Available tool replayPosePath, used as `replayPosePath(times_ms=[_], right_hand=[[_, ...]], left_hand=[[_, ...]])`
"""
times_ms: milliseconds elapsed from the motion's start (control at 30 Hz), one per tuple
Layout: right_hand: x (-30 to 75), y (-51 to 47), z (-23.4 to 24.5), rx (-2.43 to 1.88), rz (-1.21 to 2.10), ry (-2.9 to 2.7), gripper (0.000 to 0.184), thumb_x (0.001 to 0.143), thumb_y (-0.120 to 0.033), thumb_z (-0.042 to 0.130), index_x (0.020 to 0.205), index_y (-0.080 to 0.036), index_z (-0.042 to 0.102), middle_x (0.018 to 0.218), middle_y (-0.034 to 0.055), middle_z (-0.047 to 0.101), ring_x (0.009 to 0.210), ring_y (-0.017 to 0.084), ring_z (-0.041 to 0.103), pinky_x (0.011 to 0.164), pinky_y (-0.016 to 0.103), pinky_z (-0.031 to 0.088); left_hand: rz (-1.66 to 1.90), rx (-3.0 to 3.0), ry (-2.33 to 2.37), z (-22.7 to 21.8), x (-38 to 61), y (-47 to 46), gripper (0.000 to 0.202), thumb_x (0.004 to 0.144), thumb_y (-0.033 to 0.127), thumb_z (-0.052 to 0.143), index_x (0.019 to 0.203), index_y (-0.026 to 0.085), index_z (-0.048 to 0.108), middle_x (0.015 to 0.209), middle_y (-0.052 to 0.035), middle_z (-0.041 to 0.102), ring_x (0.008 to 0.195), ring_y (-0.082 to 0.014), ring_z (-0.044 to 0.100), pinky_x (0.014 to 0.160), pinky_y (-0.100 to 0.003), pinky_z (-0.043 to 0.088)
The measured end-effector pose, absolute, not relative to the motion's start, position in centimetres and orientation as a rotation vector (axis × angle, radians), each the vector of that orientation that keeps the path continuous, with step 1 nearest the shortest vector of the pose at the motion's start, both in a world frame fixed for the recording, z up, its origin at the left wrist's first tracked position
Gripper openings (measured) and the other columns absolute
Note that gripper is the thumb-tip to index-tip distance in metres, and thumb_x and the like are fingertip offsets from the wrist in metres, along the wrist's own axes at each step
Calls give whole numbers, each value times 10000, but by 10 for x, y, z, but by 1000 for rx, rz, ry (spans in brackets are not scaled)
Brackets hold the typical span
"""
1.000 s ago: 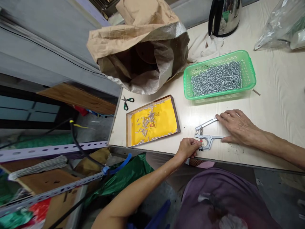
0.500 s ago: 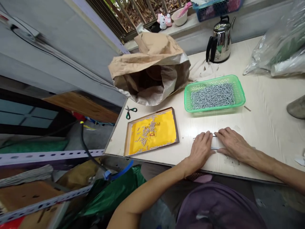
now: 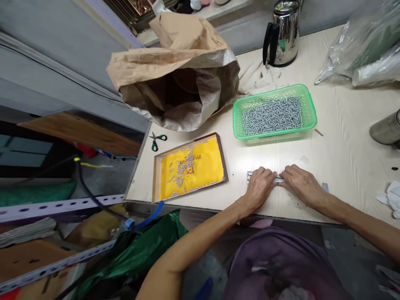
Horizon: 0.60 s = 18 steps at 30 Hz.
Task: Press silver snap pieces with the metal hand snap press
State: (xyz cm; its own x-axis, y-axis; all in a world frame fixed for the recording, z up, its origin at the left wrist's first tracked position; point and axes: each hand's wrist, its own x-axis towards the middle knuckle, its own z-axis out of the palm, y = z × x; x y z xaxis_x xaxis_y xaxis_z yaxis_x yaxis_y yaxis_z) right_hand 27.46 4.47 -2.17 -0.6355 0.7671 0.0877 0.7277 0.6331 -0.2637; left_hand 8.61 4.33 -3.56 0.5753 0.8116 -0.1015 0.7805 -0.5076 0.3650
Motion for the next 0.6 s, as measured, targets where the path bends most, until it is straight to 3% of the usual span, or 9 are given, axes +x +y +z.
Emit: replayPosePath(times_ms=[133,233,333,433,533,600], right_hand=[[290,68,-15,-1133,397,-2731,346,906,-402,576,1104,-121,613,991,138,613,893,262,541,764,360,457],[299,87,-17,-1124,400,-2741,318,943,-368,482,1113,-135,615,990,135,622,889,257,547,764,367,448],[298,107,-24,-1195,288,-2746,271,955,-278,406,937,-157,648,877,118,622,824,246,533,715,356,417],[287,123,-23,-1243,217,-2772,254,940,-255,436,828,-167,646,822,107,622,794,242,519,692,352,388],[267,122,-10,-1285,134,-2788,211,916,-205,470,870,-154,670,853,112,632,806,244,519,681,352,365],[248,110,0,-1095,176,-2841,198,915,-188,488,927,-175,685,912,103,636,824,229,515,680,339,357]], left_hand=[[254,2469,1376,-43,90,29,394,969,267,471,1331,113,452,1348,-186,535,1234,-287,506,1013,-464,451],[367,2518,1379,-52,103,5,403,992,250,392,1368,109,424,1440,-210,458,1384,-304,386,1106,-514,367],[422,2535,1250,-56,117,-17,455,995,377,389,1375,129,435,1429,-189,484,1401,-292,375,1131,-500,352],[438,2476,1200,-53,123,-24,511,978,451,411,1366,121,450,1384,-186,529,1381,-288,405,1144,-514,333],[464,2427,1193,-51,122,-20,545,961,474,443,1360,103,460,1386,-198,521,1393,-299,385,1153,-528,311],[473,2405,1182,-52,123,-17,544,950,478,471,1345,106,486,1371,-195,536,1382,-308,397,1137,-523,338]])
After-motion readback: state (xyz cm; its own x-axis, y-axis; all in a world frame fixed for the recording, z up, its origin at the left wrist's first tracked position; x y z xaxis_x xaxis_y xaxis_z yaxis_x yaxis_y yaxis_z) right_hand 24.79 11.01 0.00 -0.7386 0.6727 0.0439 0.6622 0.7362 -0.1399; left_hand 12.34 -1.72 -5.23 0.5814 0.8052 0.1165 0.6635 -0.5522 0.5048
